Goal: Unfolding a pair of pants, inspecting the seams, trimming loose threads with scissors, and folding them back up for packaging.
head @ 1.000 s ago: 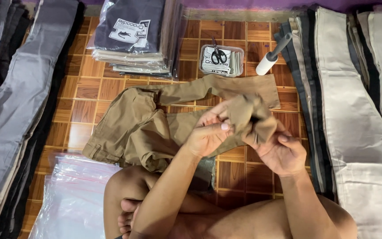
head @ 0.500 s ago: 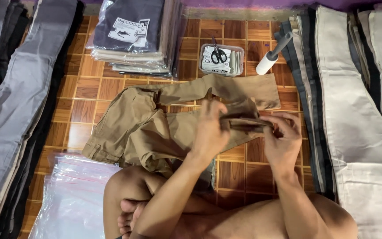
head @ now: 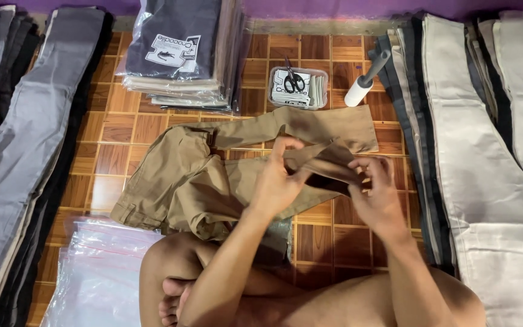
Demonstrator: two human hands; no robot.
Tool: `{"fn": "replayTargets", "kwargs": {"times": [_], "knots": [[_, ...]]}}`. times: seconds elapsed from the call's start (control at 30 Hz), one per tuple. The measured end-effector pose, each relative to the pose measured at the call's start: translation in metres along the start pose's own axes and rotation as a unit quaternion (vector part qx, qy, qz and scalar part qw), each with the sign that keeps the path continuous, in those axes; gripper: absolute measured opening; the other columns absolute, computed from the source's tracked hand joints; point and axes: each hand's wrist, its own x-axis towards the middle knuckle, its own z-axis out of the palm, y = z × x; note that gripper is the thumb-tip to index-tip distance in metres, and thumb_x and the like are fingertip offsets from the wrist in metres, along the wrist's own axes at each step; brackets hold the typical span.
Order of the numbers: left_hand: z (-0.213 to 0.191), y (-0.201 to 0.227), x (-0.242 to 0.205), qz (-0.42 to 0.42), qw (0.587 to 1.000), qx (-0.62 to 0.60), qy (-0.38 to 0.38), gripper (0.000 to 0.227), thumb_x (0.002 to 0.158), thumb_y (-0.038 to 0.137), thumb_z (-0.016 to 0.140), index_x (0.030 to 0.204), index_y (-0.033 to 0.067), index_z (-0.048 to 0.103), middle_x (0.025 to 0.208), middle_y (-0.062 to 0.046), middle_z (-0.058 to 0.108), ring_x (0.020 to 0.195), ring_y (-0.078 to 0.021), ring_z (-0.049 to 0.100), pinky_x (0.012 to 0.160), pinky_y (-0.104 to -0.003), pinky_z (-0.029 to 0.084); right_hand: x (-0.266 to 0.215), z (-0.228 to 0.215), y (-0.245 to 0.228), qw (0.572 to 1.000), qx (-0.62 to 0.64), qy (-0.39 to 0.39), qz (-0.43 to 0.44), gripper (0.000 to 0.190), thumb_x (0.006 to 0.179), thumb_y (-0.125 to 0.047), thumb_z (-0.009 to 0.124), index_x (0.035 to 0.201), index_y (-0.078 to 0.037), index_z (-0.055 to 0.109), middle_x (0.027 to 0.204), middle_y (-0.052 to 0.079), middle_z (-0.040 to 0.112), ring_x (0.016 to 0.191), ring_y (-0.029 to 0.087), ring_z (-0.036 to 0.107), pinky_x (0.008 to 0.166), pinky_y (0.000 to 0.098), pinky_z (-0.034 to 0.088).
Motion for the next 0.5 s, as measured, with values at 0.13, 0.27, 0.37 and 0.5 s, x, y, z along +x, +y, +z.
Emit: {"fn": "replayTargets", "kwargs": {"times": [0.13, 0.27, 0.37, 0.5], "knots": [[0.005, -0.015, 0.006, 0.082, 0.876, -0.457, -0.132, 0.063, 0.096, 0.012, 0.070, 0.149, 0.0092, 0.035, 0.104, -0.012, 0.075, 0.094, -0.0208, 0.074, 0.086, -0.031, 0.060, 0.016, -0.047, 0.048, 0.948, 0.281, -0.016, 0.149, 0.034, 0.094, 0.001, 0.051, 0.127, -0.004, 0.059, 0.114, 0.022, 0.066, 0.071, 0.029, 0.066, 0.054, 0.0335, 0.056], [0.021, -0.026, 0.004, 0.032, 0.998, -0.046, 0.000, 0.033, 0.088, 0.001, 0.066, 0.112, 0.0219, 0.056, 0.091, 0.001, 0.073, 0.074, -0.0147, 0.072, 0.056, -0.030, 0.058, 0.025, -0.097, 0.163, 0.971, 0.039, 0.237, 0.001, 0.019, 0.104, 0.005, 0.061, 0.123, 0.001, 0.060, 0.113, 0.011, 0.061, 0.097, 0.018, 0.056, 0.086, 0.0262, 0.045], [0.059, -0.058, 0.004, 0.160, 0.977, 0.139, -0.031, 0.038, 0.095, 0.012, 0.058, 0.132, 0.0079, 0.057, 0.111, -0.016, 0.072, 0.100, -0.0318, 0.070, 0.104, -0.050, 0.049, 0.015, -0.111, 0.144, 0.901, -0.212, 0.362, -0.107, 0.045, 0.087, 0.028, 0.070, 0.118, 0.009, 0.044, 0.126, 0.033, 0.033, 0.115, 0.046, 0.042, 0.097, 0.0594, 0.044], [0.089, -0.073, -0.003, 0.100, 0.918, 0.295, -0.246, 0.077, 0.105, 0.034, 0.048, 0.164, 0.0328, -0.003, 0.172, -0.001, -0.007, 0.154, -0.0393, -0.005, 0.118, -0.072, 0.009, 0.013, -0.094, 0.067, 0.904, -0.177, 0.373, -0.112, 0.042, 0.091, 0.036, 0.061, 0.122, 0.010, 0.048, 0.133, 0.027, 0.035, 0.112, 0.041, 0.052, 0.081, 0.0427, 0.051]]}}
